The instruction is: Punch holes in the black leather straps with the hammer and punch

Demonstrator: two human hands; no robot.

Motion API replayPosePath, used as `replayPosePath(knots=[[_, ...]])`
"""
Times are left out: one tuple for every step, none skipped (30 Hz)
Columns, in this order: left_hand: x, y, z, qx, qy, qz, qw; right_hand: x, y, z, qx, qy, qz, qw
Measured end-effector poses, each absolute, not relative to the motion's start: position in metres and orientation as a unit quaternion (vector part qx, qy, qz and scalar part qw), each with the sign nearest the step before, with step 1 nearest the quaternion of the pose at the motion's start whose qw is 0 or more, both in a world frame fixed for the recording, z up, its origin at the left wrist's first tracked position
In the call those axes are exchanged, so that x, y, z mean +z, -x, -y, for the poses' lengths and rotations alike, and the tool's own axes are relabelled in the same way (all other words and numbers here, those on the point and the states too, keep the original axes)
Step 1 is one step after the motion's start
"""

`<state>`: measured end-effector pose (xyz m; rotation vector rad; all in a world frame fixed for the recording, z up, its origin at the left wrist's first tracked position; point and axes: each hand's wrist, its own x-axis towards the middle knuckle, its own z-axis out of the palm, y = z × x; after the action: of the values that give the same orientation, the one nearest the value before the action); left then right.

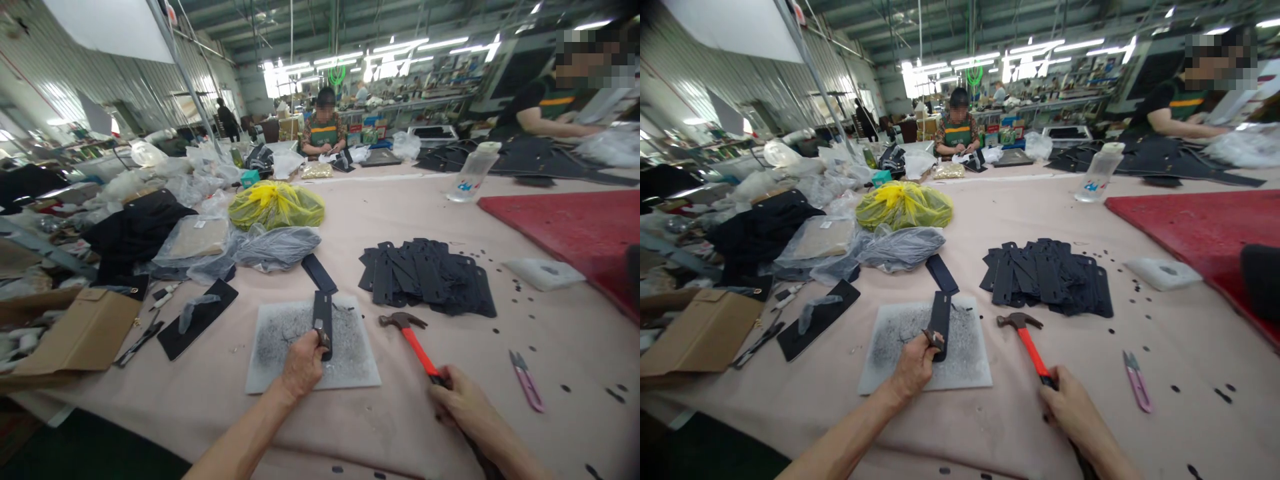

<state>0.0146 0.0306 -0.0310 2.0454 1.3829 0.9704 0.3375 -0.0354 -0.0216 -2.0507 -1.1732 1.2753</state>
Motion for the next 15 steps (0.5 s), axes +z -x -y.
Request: replayPosePath(knots=[[-0.03,-0.015,-0.03,0.354,-0.749,-0.506,0.239,-0.016,-0.33,0.034,0.534,0.714,0.377,0.25],[-0.028,-0.015,-0.03,0.353,-0.752,-0.505,0.236,-0.008,-0.323,0.034,0.587,0.686,0.335,0.268],[-0.026,-0.016,-0.03,0.35,-0.754,-0.505,0.231,0.0,-0.315,0.033,0.62,0.667,0.303,0.281],[-0.025,-0.016,-0.029,0.347,-0.757,-0.506,0.224,0.011,-0.307,0.032,0.635,0.657,0.283,0.292],[-0.024,-0.017,-0.029,0.346,-0.759,-0.507,0.216,0.023,-0.3,0.032,0.637,0.655,0.269,0.305],[-0.023,-0.017,-0.029,0.346,-0.761,-0.508,0.207,0.037,-0.294,0.031,0.622,0.66,0.274,0.319],[-0.022,-0.018,-0.029,0.347,-0.763,-0.507,0.2,0.053,-0.289,0.031,0.591,0.67,0.305,0.328],[-0.022,-0.018,-0.029,0.349,-0.763,-0.508,0.195,0.069,-0.285,0.032,0.546,0.682,0.349,0.338],[-0.022,-0.018,-0.029,0.351,-0.763,-0.508,0.192,0.085,-0.282,0.032,0.491,0.692,0.4,0.347],[-0.022,-0.018,-0.029,0.352,-0.763,-0.507,0.191,0.1,-0.279,0.033,0.43,0.696,0.454,0.352],[-0.022,-0.018,-0.029,0.352,-0.764,-0.506,0.191,0.113,-0.277,0.033,0.369,0.694,0.509,0.351],[-0.023,-0.018,-0.029,0.352,-0.765,-0.505,0.191,0.123,-0.274,0.034,0.313,0.685,0.563,0.34],[-0.023,-0.018,-0.029,0.353,-0.765,-0.503,0.192,0.13,-0.272,0.034,0.267,0.669,0.616,0.319],[-0.024,-0.017,-0.029,0.354,-0.765,-0.502,0.193,0.134,-0.269,0.034,0.236,0.648,0.665,0.287],[-0.025,-0.017,-0.029,0.356,-0.765,-0.501,0.193,0.137,-0.266,0.032,0.22,0.627,0.706,0.246]])
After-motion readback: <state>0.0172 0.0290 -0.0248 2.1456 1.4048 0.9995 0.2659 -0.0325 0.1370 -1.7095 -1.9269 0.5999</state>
